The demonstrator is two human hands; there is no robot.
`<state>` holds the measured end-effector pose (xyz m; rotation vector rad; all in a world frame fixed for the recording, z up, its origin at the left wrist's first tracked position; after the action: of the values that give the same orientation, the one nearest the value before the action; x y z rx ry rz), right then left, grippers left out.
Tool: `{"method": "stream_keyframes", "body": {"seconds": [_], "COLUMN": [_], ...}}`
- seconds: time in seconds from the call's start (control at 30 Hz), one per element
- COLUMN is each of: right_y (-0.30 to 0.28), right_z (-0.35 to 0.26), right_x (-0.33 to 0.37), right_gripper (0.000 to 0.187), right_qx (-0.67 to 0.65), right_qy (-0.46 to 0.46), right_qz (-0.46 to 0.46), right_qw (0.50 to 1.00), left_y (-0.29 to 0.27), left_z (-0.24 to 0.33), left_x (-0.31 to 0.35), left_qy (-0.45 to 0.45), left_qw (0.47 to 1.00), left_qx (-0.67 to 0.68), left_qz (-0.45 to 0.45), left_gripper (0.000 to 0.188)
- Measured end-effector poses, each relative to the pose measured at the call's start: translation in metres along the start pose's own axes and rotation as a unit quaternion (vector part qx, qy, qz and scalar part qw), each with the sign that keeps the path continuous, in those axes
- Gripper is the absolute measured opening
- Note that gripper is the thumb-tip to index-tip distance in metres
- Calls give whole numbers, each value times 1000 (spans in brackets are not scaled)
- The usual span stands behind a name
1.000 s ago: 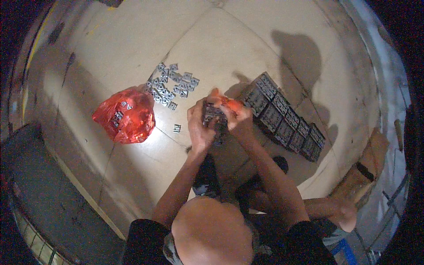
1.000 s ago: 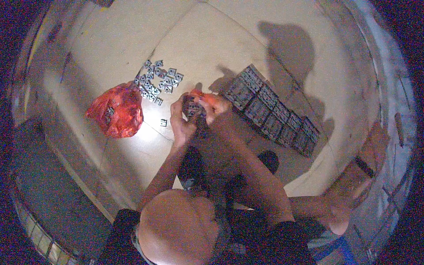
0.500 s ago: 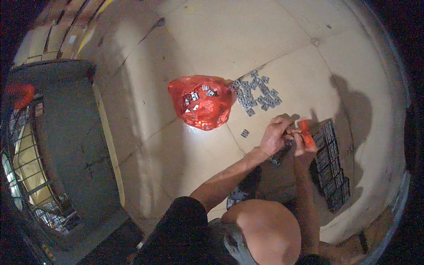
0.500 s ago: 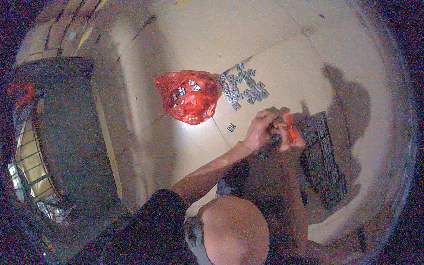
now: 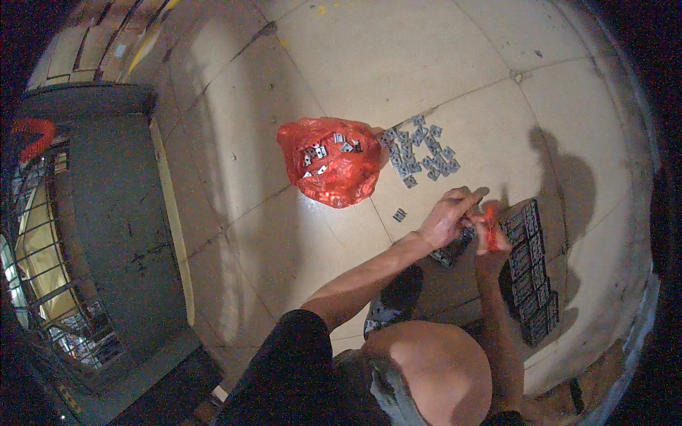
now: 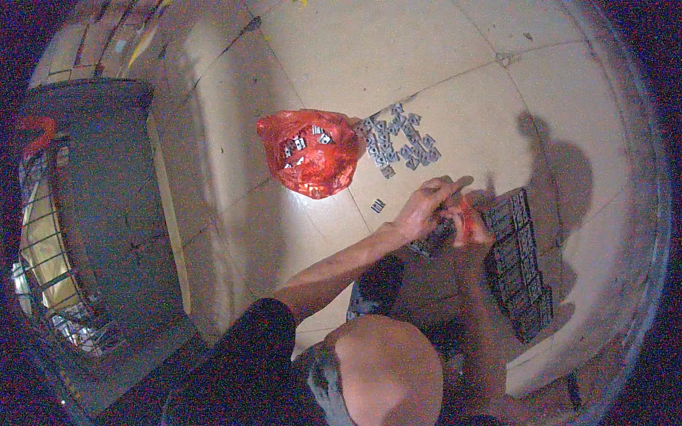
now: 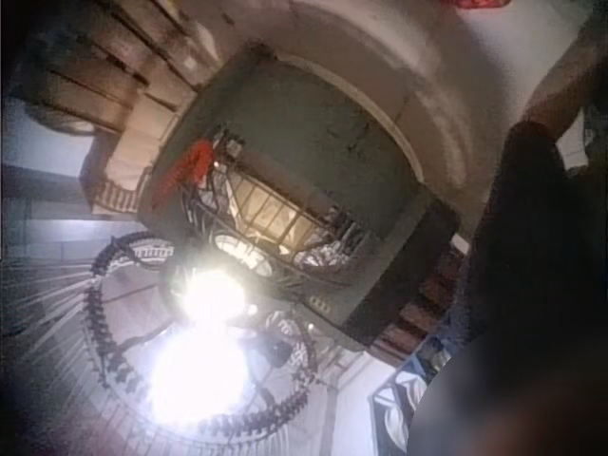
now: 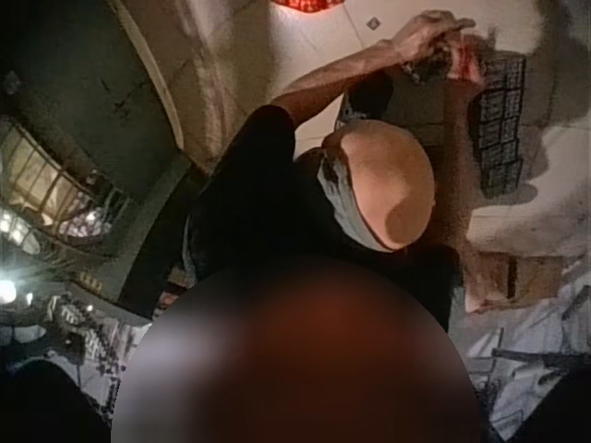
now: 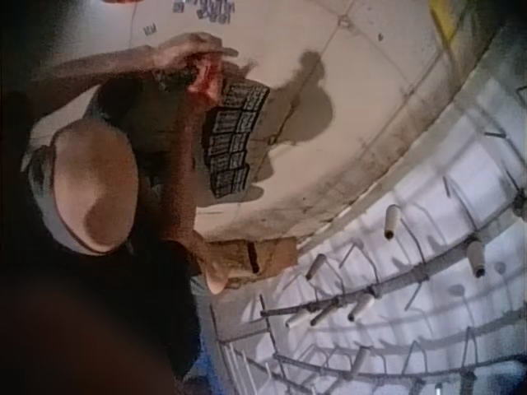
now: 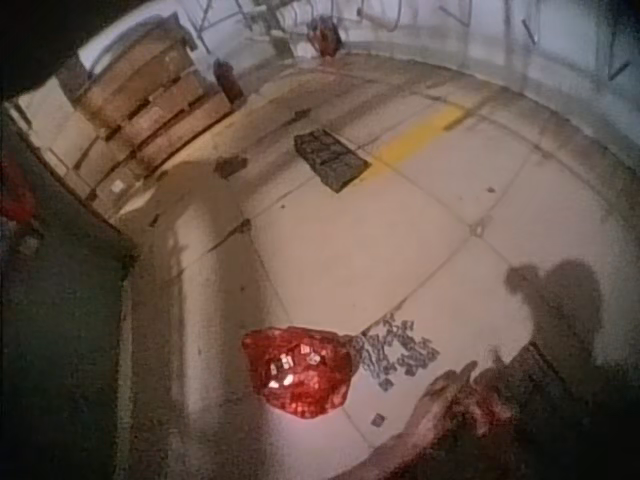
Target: The person sits on the floor and uses a red-handled tool to press small components onto a circuit board. They repeatedly pick up components from a red bag and place them into the board, then set the board down on the floor.
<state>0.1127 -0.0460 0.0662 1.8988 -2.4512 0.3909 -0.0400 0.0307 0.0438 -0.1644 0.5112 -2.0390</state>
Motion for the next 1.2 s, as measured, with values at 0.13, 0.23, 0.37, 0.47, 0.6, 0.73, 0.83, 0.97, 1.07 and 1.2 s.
{"method": "stream_keyframes", "body": {"seconds": [0.13, 0.23, 0.37, 0.47, 0.6, 0.73, 0.83, 0.97, 1.07, 1.2], "right_y": [-8, -12, -10, -5, 9, 44, 70, 97, 104, 101], "right_z": [-3, -1, 3, -3, -15, -22, -26, -37, -46, -54], "right_x": [8, 15, 16, 13, 2, -3, 2, 16, 22, 23], "right_gripper": [30, 34, 25, 18, 18, 18, 16, 20, 14, 20], "right_qx": [119, 207, 210, 212, 91, 90, 178, 125, 73, 191], "right_qy": [-258, -333, -336, -296, -170, -223, -234, -227, -238, -323], "right_qz": [-155, -231, -207, -122, -74, -109, -163, -154, -162, -207], "right_qw": [946, 891, 894, 923, 978, 964, 942, 954, 955, 904], "left_y": [-8, -6, -7, -12, -24, -42, -62, -79, -81, -88], "left_z": [-3, -8, -12, -8, 2, 8, 6, 7, 15, 19], "left_x": [2, 5, 6, 5, 17, 48, 70, 95, 106, 110], "left_qy": [121, 188, 204, 208, 79, -253, -331, -418, -456, -473], "left_qw": [988, 975, 975, 977, 994, 952, 901, 831, 778, 668], "left_qx": [-87, -101, -68, -34, -32, 106, 208, 309, 376, 514], "left_qz": [44, -68, -60, 5, 67, 137, 187, 196, 214, 257], "left_gripper": [59, 46, 38, 39, 42, 41, 45, 52, 51, 48]}}
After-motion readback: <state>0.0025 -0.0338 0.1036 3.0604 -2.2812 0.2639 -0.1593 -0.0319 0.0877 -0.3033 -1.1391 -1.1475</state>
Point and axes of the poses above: each hand's wrist, its own x-axis away from the middle knuckle, its own y-axis out of the palm, z = x × y, the point moved 1 cm from there along -x, towards the middle knuckle, and after that the axes turned 8 degrees about -x, right-handed, at the moved point
